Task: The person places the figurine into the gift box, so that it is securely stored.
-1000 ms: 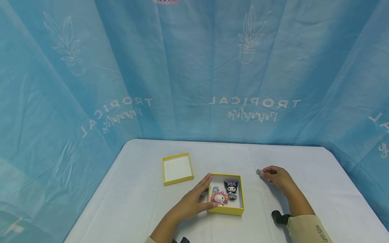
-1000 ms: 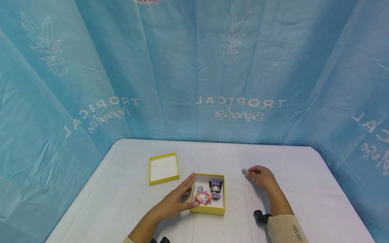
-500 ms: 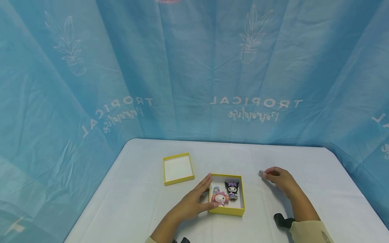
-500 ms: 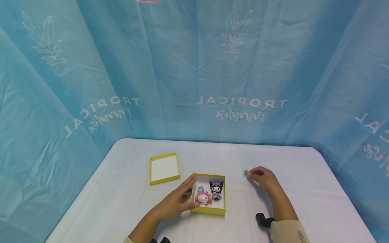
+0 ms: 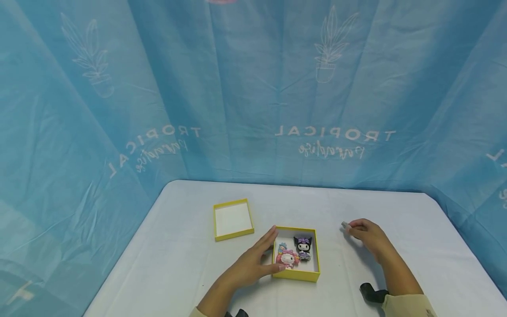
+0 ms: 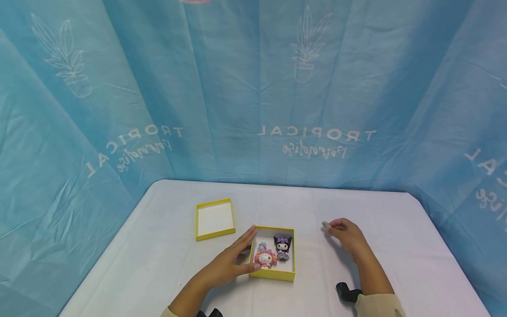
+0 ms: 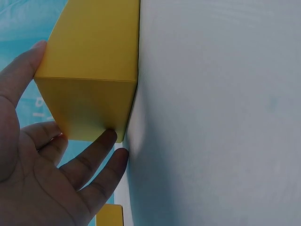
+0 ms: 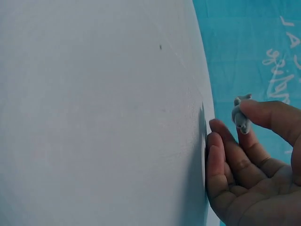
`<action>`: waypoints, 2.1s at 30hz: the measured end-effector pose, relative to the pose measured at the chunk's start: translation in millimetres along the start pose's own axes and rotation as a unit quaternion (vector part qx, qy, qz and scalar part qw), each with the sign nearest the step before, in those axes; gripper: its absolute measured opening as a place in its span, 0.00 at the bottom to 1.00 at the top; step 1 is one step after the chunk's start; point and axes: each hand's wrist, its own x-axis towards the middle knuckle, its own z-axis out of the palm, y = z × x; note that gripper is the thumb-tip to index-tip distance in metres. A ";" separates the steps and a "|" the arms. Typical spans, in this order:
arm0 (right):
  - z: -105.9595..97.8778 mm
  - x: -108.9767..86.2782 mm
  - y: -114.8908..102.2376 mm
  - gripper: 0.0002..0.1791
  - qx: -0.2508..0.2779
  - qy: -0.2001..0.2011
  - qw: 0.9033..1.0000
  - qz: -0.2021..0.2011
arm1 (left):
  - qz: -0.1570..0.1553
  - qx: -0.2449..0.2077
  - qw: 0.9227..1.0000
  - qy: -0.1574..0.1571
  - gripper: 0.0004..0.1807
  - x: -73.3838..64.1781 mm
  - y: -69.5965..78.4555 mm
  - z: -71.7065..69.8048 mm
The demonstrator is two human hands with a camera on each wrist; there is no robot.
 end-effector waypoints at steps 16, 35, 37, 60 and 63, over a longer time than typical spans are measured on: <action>5.0 -6.8 -5.4 0.25 0.021 0.027 0.999 -0.019 | 0.003 -0.004 1.000 0.000 0.51 -0.4 -0.8 0.1; 14.4 -16.8 -5.6 0.21 0.097 -0.011 0.992 -0.086 | -0.006 -0.002 1.000 0.000 0.52 0.4 1.6 -0.9; 15.2 -16.7 -6.1 0.21 0.106 -0.015 0.991 -0.083 | -0.006 -0.003 1.000 0.000 0.52 0.5 1.4 -0.9; 24.9 -28.0 -13.4 0.22 0.117 -0.038 0.988 -0.095 | -0.001 0.002 1.000 0.000 0.52 -0.1 1.8 -0.1; 26.6 -30.9 -15.4 0.24 0.126 -0.052 0.984 -0.113 | -0.002 0.001 1.000 0.000 0.52 -0.4 2.1 -0.5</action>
